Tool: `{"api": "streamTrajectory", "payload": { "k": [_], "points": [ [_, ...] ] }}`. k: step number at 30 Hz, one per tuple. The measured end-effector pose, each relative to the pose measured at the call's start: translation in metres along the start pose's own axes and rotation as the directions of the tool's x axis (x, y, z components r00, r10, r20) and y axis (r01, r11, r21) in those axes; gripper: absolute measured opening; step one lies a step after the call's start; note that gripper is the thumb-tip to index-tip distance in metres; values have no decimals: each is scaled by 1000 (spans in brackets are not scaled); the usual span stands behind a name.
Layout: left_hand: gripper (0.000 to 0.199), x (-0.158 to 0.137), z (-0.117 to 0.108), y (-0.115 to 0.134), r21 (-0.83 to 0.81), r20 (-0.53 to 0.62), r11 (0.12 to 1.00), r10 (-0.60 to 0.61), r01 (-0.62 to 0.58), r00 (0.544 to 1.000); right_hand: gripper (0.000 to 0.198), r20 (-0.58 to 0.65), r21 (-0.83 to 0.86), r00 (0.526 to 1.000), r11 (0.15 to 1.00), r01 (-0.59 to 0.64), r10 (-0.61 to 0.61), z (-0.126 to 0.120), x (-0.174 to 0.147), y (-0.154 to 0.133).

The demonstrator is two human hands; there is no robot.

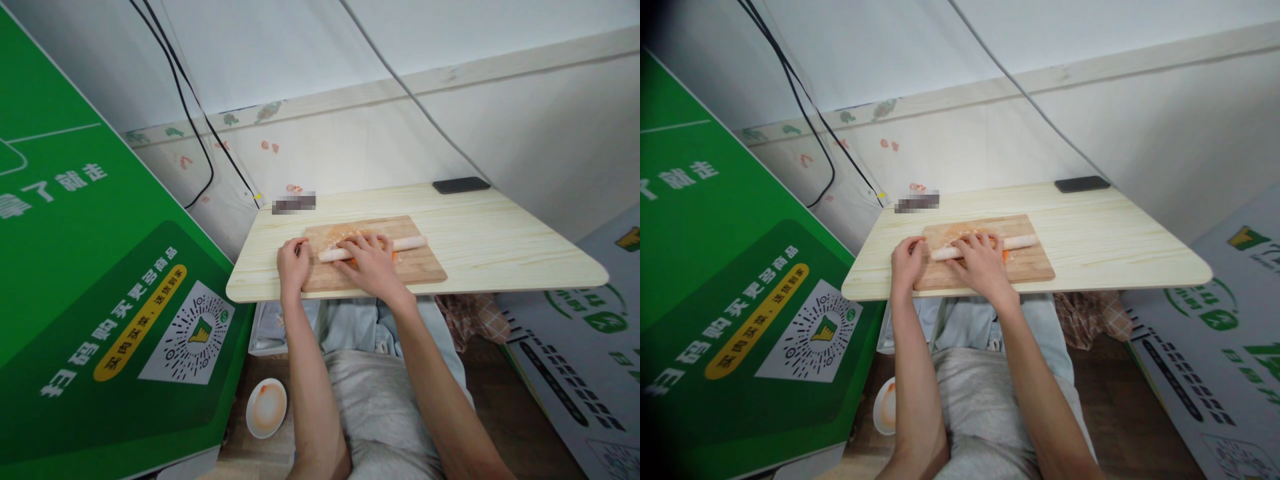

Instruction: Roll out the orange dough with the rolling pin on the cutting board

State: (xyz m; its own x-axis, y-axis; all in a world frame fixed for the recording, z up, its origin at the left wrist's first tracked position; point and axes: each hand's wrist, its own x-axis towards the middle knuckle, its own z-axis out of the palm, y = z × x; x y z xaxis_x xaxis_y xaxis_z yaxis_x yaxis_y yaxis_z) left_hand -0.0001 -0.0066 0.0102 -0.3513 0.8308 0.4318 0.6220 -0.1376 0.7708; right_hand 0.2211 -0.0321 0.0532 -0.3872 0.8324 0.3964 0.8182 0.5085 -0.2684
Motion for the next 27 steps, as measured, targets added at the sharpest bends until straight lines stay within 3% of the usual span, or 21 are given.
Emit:
{"api": "streamTrajectory", "payload": {
  "k": [27],
  "points": [
    [24, 1, -1, 0, -21, 17, 1000, -4, 5, 1000, 44, 44, -19, 999, 1000, 14, -13, -4, -3, 1]
  ]
}}
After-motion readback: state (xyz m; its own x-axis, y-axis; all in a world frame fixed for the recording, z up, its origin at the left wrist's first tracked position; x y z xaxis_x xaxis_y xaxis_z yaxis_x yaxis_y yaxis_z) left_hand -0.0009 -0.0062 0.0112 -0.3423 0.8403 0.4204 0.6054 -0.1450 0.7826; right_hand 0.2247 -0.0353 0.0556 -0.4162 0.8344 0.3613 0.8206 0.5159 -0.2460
